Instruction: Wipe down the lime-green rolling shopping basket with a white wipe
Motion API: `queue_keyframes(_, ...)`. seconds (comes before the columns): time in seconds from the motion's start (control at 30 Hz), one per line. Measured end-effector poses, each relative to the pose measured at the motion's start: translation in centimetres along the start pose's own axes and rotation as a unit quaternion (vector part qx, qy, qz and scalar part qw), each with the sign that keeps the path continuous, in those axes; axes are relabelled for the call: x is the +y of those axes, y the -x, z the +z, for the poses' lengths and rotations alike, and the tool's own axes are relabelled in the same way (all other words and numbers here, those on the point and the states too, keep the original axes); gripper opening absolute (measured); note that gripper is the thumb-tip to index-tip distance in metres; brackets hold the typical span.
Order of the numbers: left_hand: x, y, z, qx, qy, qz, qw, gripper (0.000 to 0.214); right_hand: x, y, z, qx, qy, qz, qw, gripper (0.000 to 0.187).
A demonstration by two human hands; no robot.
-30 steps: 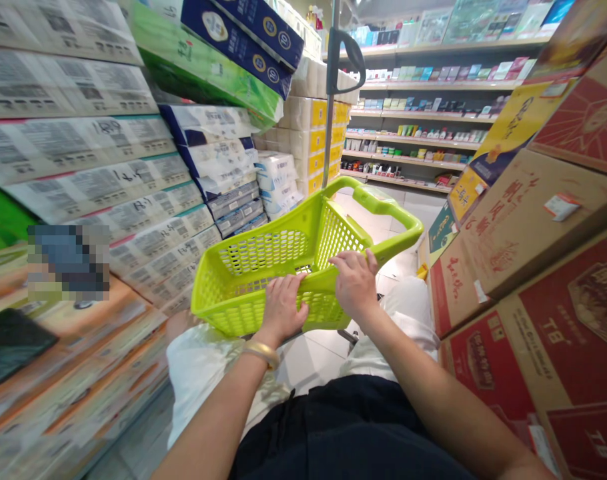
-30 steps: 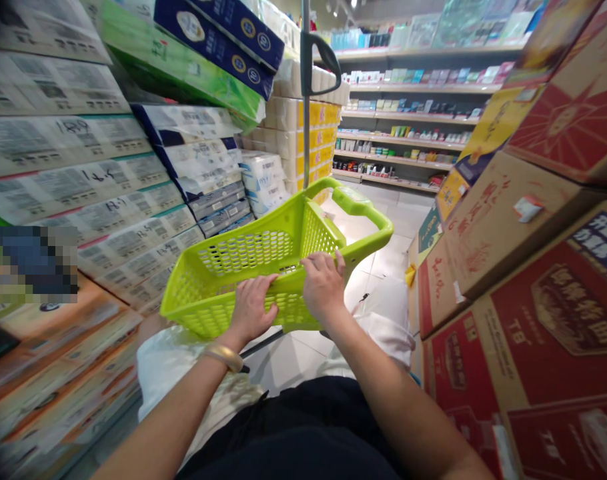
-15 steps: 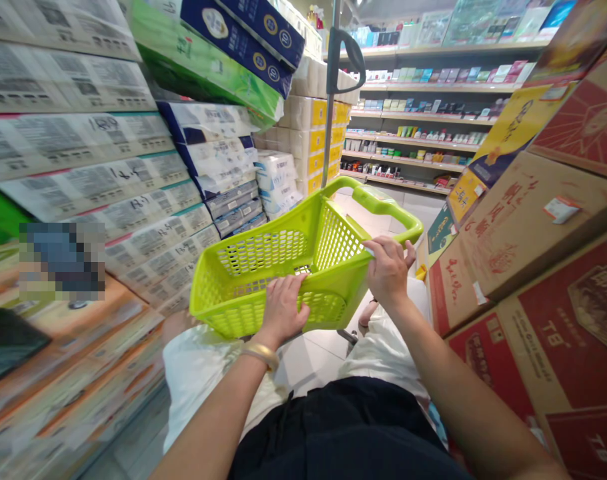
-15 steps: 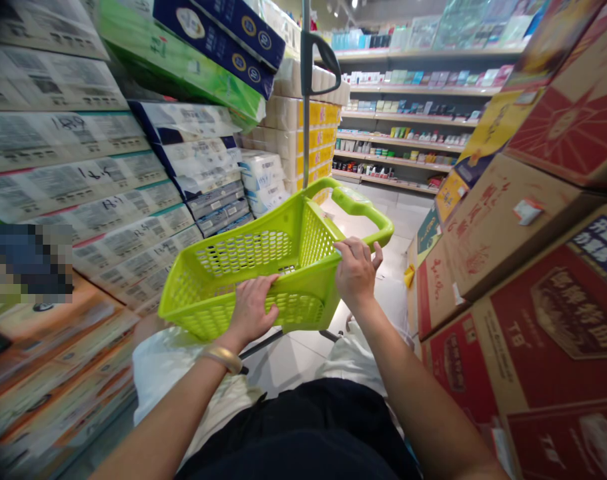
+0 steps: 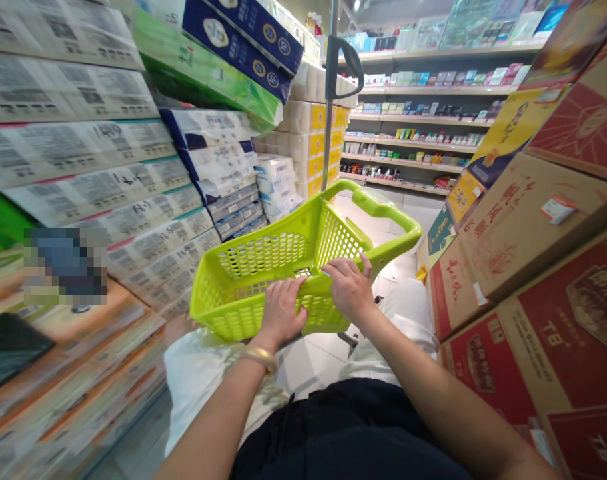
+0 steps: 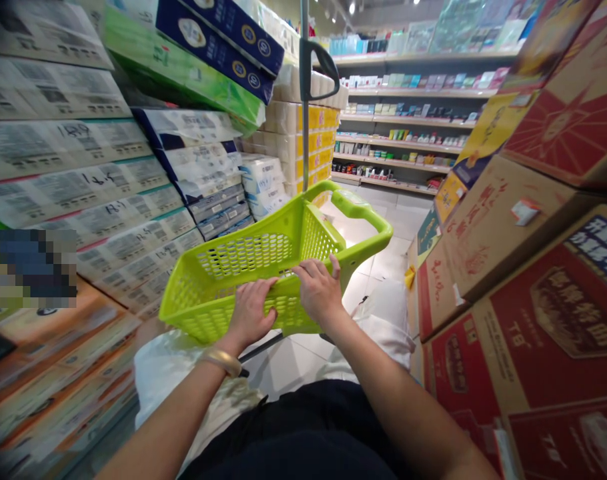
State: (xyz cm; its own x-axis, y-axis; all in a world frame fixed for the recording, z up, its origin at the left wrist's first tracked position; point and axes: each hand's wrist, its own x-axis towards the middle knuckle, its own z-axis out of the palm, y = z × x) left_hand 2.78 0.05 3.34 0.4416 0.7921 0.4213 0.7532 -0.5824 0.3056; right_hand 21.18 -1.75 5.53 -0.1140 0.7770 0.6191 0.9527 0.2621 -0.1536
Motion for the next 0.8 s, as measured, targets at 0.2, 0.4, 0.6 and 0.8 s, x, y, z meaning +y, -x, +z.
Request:
queue_keyframes(0.2, 0.3, 0.1, 0.1, 0.002, 0.002, -0.002, 1.000, 0.061, 5.7, -0.8, -3.3, 0.082, 0.024, 0.050, 0.995, 0.033)
queue_keyframes(0.4, 0.4, 0.1, 0.3, 0.008, 0.001, -0.006, 1.000, 0.060, 7.7, -1.7, -4.2, 0.129, 0.042, 0.122, 0.983, 0.036)
queue_keyframes(0.6, 0.4, 0.0, 0.1, 0.004, -0.009, -0.011, 1.000, 0.061, 2.5, -0.8, -2.1, 0.048, -0.007, 0.041, 0.998, 0.038)
queue_keyframes(0.8, 0.3, 0.0, 0.1, 0.006, -0.003, -0.009, 1.000, 0.061, 4.5, -1.0, -3.2, 0.051, 0.002, 0.048, 0.998, 0.036)
